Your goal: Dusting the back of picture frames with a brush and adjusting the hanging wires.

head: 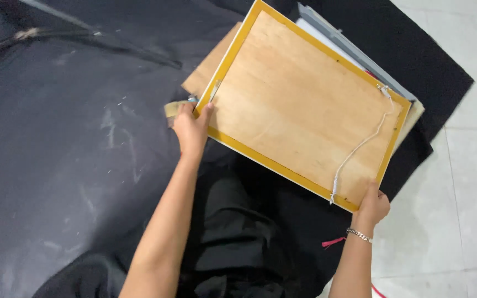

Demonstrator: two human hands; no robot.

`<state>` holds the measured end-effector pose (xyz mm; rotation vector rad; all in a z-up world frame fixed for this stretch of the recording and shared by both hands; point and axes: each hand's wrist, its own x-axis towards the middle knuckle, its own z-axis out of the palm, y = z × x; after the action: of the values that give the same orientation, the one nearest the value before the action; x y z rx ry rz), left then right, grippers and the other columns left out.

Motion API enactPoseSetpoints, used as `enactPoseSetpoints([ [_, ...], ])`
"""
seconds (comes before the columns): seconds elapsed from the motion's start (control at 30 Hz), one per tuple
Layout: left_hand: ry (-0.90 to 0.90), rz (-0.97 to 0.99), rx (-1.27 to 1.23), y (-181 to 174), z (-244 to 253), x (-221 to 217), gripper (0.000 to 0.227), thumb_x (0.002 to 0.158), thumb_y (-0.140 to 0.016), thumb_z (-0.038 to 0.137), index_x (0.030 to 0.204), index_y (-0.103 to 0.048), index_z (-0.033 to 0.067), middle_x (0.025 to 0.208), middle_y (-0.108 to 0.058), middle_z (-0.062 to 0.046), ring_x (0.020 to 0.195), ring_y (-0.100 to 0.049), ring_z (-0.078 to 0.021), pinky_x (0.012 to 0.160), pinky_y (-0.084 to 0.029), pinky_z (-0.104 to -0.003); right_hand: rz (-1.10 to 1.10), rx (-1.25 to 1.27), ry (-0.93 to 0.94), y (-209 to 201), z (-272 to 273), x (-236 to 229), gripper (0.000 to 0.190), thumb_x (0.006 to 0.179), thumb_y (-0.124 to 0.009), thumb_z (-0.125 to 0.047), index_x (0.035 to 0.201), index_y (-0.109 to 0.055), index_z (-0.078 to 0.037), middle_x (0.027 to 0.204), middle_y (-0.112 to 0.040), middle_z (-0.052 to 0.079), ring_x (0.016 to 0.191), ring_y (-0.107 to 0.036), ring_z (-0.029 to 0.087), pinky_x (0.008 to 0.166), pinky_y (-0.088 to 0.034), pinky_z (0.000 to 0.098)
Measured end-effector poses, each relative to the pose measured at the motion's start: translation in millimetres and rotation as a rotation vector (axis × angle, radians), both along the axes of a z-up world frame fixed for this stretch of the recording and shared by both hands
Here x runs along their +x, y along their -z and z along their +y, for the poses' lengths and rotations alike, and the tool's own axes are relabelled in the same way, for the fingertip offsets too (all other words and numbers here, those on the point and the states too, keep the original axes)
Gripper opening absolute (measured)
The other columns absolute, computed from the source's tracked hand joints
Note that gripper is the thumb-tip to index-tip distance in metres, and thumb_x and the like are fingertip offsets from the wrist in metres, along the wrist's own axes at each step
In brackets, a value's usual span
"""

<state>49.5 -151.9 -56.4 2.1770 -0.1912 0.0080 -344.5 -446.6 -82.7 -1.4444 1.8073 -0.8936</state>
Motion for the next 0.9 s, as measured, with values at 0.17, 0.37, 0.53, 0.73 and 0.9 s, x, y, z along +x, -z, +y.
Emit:
enactPoseSetpoints([
  [0.17,-0.086,0.13,-0.021,-25.6,114.9,-4.3,0.04,0.089,-0.079,0.047,0.1,-0.072,0.0093,0.091,-0.072,-0.011,0.091,-0.072,-0.0377,0.078,-0.058,-0.046,0.105,-0.101,-0.231,-11.5,7.4,43.1,0.047,0.095,-0.077,-0.05,0.106,-0.069,-0.005,0.099,-0.068,0.015,0.104,-0.067,0.04,0.083,-0.053,0.0457],
  [0.37,-0.194,0.227,0.132,-21.2,270.4,-13.6,0.049,0.09,-0.076,0.057,0.109,-0.071,0.0123,0.091,-0.073,-0.017,0.096,-0.071,-0.0424,0.081,-0.056,-0.051,0.327,-0.256,-0.587,-21.4,43.5,142.3,0.061,0.097,-0.077,-0.064,0.117,-0.075,-0.007,0.108,-0.072,0.014,0.112,-0.064,0.04,0.095,-0.048,0.0471],
  [0.53,-0.389,0.199,0.174,1.8,398.3,-43.5,0.05,0.097,-0.07,0.057,0.11,-0.07,0.0085,0.095,-0.071,-0.026,0.1,-0.068,-0.0496,0.085,-0.053,-0.057,0.335,-0.344,-0.828,-27.4,134.2,246.9,0.062,0.094,-0.076,-0.065,0.111,-0.076,-0.005,0.099,-0.074,0.017,0.105,-0.067,0.043,0.09,-0.051,0.0511],
  [0.73,-0.666,0.265,0.341,85.7,538.9,-79.9,0.05,0.106,-0.062,0.055,0.117,-0.072,0.0072,0.096,-0.072,-0.028,0.096,-0.07,-0.0506,0.084,-0.054,-0.059,0.324,-0.161,-1.089,-37.1,274.4,345.0,0.059,0.088,-0.067,-0.062,0.109,-0.074,-0.007,0.103,-0.072,0.017,0.109,-0.065,0.042,0.091,-0.049,0.0521],
  [0.9,-0.906,0.325,0.335,153.9,606.4,-93.9,0.041,0.107,-0.064,0.051,0.114,-0.076,0.0119,0.085,-0.073,-0.014,0.081,-0.074,-0.0376,0.074,-0.059,-0.05,0.551,-0.087,-1.182,-17.5,338.0,412.9,0.056,0.082,-0.055,-0.067,0.102,-0.076,-0.019,0.103,-0.074,0.008,0.111,-0.067,0.036,0.091,-0.05,0.0473],
])
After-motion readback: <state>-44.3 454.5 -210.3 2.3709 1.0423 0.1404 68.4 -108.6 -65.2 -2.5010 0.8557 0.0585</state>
